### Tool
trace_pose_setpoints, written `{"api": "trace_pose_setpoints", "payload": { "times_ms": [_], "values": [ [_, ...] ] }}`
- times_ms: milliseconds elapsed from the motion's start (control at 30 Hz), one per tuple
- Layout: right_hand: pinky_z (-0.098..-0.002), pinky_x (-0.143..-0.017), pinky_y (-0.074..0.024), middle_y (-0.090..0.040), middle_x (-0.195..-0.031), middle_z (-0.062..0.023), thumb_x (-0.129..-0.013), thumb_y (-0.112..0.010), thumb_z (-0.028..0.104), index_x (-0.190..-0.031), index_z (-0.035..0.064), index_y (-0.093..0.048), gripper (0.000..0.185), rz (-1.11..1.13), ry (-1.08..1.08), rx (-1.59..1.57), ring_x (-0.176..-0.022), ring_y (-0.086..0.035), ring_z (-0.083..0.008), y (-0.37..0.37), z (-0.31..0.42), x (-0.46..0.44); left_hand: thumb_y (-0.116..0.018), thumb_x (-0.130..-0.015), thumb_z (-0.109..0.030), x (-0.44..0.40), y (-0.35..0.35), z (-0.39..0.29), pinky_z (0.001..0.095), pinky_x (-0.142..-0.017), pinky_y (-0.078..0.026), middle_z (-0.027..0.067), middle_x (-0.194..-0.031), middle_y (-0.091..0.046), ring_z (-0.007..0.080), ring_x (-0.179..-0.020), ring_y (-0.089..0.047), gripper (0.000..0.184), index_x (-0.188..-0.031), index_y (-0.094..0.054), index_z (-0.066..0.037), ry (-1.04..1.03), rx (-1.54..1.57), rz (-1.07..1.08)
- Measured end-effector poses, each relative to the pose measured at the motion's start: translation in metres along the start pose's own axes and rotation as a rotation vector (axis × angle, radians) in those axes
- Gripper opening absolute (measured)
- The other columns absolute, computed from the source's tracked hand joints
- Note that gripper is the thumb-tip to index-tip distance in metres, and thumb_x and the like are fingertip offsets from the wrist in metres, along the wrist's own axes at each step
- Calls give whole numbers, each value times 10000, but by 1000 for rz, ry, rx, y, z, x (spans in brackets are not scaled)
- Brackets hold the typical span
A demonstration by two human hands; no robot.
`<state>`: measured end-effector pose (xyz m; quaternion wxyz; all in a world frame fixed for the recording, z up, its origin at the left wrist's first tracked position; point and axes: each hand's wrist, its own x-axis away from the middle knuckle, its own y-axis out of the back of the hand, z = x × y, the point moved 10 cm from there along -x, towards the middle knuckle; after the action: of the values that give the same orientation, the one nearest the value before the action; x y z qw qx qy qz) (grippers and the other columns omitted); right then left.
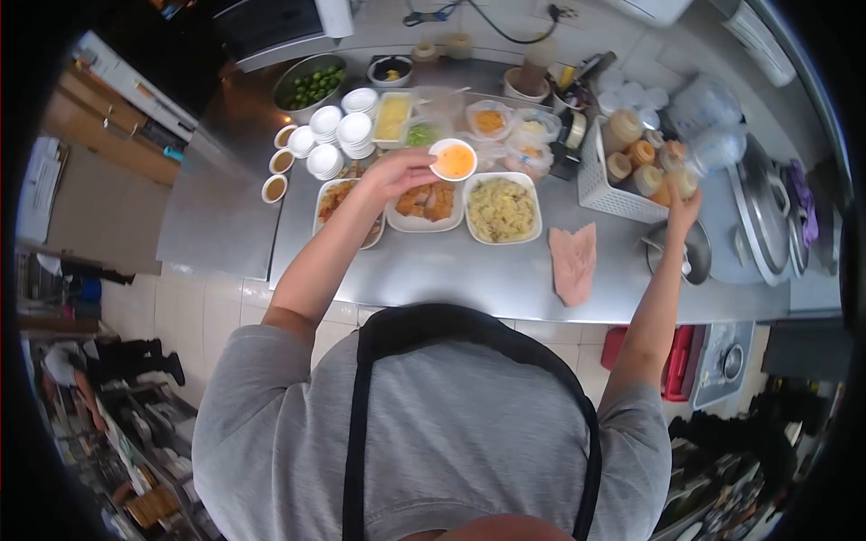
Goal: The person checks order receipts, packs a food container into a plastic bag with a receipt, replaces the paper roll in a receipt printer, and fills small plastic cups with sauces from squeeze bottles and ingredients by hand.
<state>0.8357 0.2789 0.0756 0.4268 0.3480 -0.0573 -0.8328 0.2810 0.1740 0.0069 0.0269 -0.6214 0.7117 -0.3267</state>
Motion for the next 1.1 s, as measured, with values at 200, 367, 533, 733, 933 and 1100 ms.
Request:
{"api": "trace_pose_setpoints", "payload": {
  "times_ms": [200,367,533,733,933,1100],
  "values": [
    [-281,-724,-434,-644,-893,-102,-731,-690,326,-1010,-7,-613,441,56,-172,220,-803,-584,-155,-14,-68,-7,-621,-778,-79,59,138,-22,295,-841,-497,129,-1021,-561,207,-947,-577,363,-1083,-474,54,-76,31,-281],
    [-330,-832,-416,-597,-1045,-181,-695,-704,366,-1121,-9,-546,589,-46,-162,383,-939,-581,-246,-14,-66,-14,-591,-786,-56,122,245,-46,295,-807,-514,161,-1031,-569,227,-944,-585,323,-1069,-499,68,-185,7,-635],
    [-378,-862,-399,-565,-1061,-208,-686,-697,388,-1109,53,-568,555,-139,-138,542,-991,-528,-327,-4,-13,-9,-584,-783,-31,146,330,-34,271,-755,-535,149,-949,-592,214,-862,-608,317,-1076,-494,50,-184,28,-761],
    [-427,-870,-385,-513,-1098,-220,-698,-689,345,-1020,79,-618,424,-373,138,598,-1018,-490,-356,9,62,3,-592,-753,22,140,387,6,293,-704,-552,158,-934,-597,231,-827,-616,309,-1045,-510,87,-201,91,-973],
    [-424,-858,-393,-514,-1087,-234,-735,-660,223,-998,62,-621,311,-349,451,525,-1008,-501,-357,-18,157,19,-653,-740,-58,128,405,15,299,-665,-539,116,-812,-618,202,-703,-619,172,-859,-593,52,-380,8,-1101],
    [-427,-874,-368,-541,-1061,-187,-736,-649,188,-948,72,-627,242,-195,609,244,-1020,-487,-341,-82,210,45,-671,-725,-298,147,328,-76,345,-622,-491,116,-704,-641,228,-670,-629,297,-789,-651,-9,-360,-970,-1417]
  ]
}}
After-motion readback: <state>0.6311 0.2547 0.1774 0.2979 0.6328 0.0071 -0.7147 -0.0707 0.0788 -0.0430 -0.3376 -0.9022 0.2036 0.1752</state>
